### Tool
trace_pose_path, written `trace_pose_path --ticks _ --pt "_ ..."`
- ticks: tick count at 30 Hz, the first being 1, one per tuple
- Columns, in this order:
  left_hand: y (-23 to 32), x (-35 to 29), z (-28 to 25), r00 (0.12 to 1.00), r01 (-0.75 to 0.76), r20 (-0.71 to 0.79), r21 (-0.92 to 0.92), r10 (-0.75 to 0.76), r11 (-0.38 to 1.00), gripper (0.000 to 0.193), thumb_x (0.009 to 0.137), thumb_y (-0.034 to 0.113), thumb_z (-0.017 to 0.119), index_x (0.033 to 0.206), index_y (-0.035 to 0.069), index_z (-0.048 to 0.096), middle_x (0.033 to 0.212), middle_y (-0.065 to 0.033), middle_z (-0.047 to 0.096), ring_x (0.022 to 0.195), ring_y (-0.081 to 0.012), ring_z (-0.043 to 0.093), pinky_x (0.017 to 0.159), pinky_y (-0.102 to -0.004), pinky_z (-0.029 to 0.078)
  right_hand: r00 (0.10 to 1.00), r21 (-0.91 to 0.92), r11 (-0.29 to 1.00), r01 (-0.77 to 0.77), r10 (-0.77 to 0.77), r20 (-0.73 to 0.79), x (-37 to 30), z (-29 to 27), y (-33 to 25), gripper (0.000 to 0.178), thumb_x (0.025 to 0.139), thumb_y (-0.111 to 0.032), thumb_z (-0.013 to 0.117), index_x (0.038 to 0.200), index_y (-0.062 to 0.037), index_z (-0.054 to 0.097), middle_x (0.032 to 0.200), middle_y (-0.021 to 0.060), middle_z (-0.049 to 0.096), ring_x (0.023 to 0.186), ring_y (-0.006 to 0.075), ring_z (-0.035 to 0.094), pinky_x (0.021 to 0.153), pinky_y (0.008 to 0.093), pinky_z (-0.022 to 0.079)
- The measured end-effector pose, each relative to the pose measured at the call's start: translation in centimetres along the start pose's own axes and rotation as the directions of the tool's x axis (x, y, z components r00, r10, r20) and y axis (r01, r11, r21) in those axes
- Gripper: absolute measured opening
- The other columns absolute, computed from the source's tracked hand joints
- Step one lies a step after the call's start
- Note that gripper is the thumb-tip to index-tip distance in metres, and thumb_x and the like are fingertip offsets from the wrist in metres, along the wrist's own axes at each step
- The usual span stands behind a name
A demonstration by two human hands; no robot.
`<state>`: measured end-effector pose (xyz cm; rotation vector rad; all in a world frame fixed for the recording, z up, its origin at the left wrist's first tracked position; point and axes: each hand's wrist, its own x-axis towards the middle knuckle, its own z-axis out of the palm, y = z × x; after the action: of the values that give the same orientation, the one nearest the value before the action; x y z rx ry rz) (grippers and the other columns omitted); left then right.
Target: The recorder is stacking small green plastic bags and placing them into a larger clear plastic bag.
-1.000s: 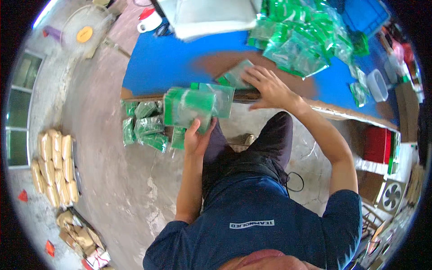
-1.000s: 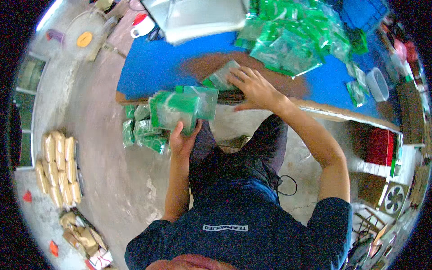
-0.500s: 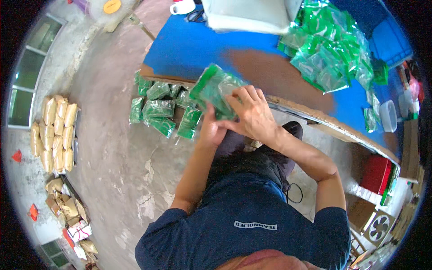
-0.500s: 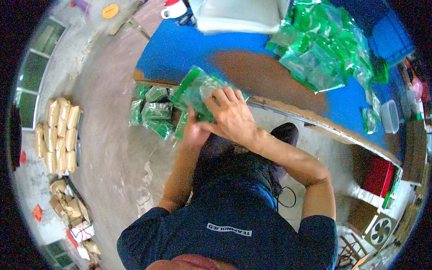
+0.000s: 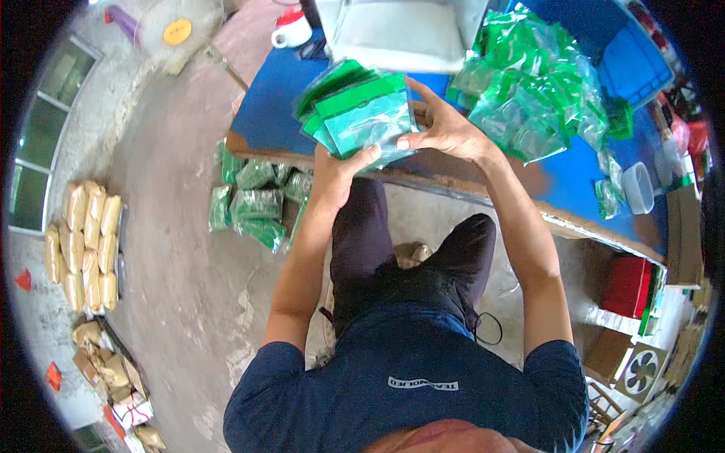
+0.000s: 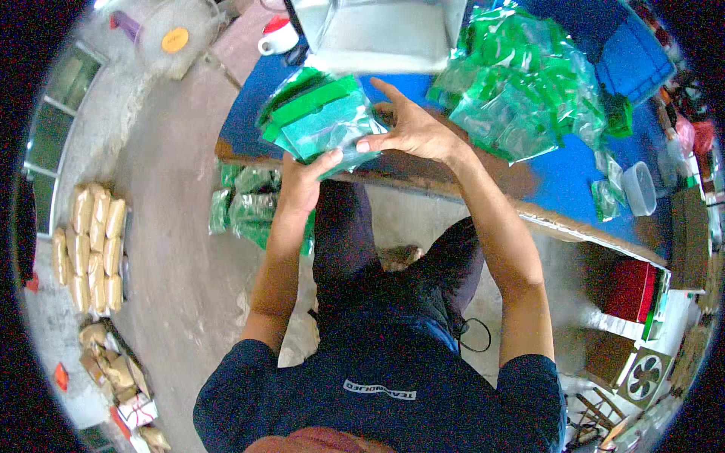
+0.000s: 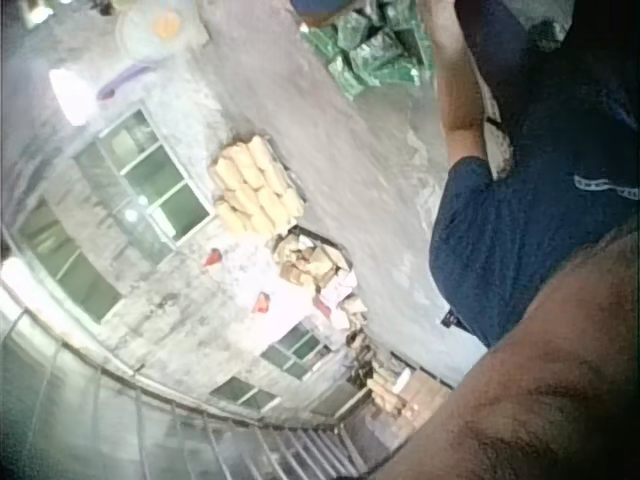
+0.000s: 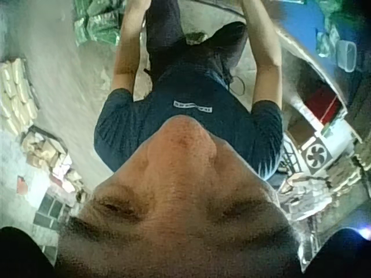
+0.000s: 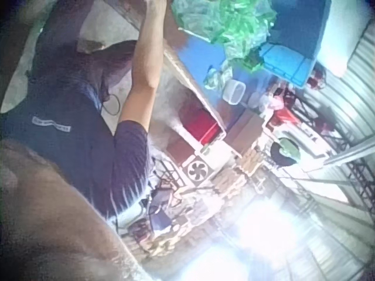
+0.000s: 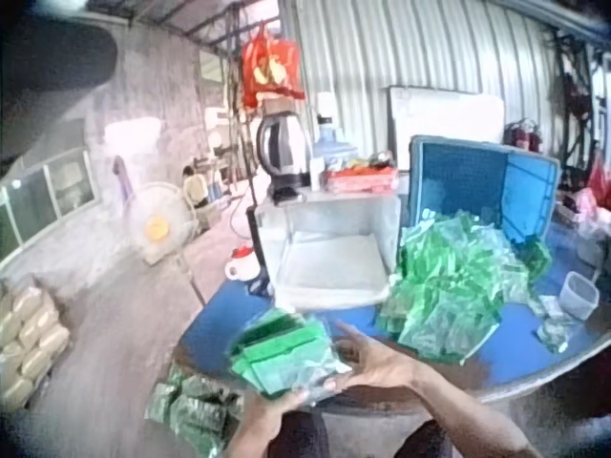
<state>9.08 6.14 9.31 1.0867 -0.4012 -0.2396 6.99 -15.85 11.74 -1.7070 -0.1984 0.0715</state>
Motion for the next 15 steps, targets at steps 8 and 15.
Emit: trace_pose_path --ticks 8,15 --pt "-1.5 5.0 0.0 0.965 0.257 0.082 -0.147 -0.247 0.955 0.05 0.094 0.025 0.065 0.135 0.001 0.046 0.127 -0.0082 0.057 0.112 -0.0187 0.058 0.094 -0.0358 0.049 0.986 0.123 0.99 -0.074 0.091 -0.137 0.7 -1.9 -0.5 0.077 0.077 -0.033 0.082 0.133 0.0025 0.042 0.113 0.0175 0.065 0.108 0.0211 0.059 0.097 0.0337 0.044" --pt "-3.3 4.9 -0.2 0.929 0.367 0.03 -0.198 -0.369 0.909 0.055 0.092 0.034 0.067 0.134 0.004 0.047 0.128 -0.0074 0.056 0.114 -0.0192 0.057 0.096 -0.0371 0.048 0.947 0.101 0.994 0.029 0.005 -0.32 0.6 0.2 0.8 0.062 0.081 -0.038 0.079 0.123 -0.0002 0.052 0.103 0.0167 0.067 0.095 0.0197 0.062 0.083 0.0319 0.049"
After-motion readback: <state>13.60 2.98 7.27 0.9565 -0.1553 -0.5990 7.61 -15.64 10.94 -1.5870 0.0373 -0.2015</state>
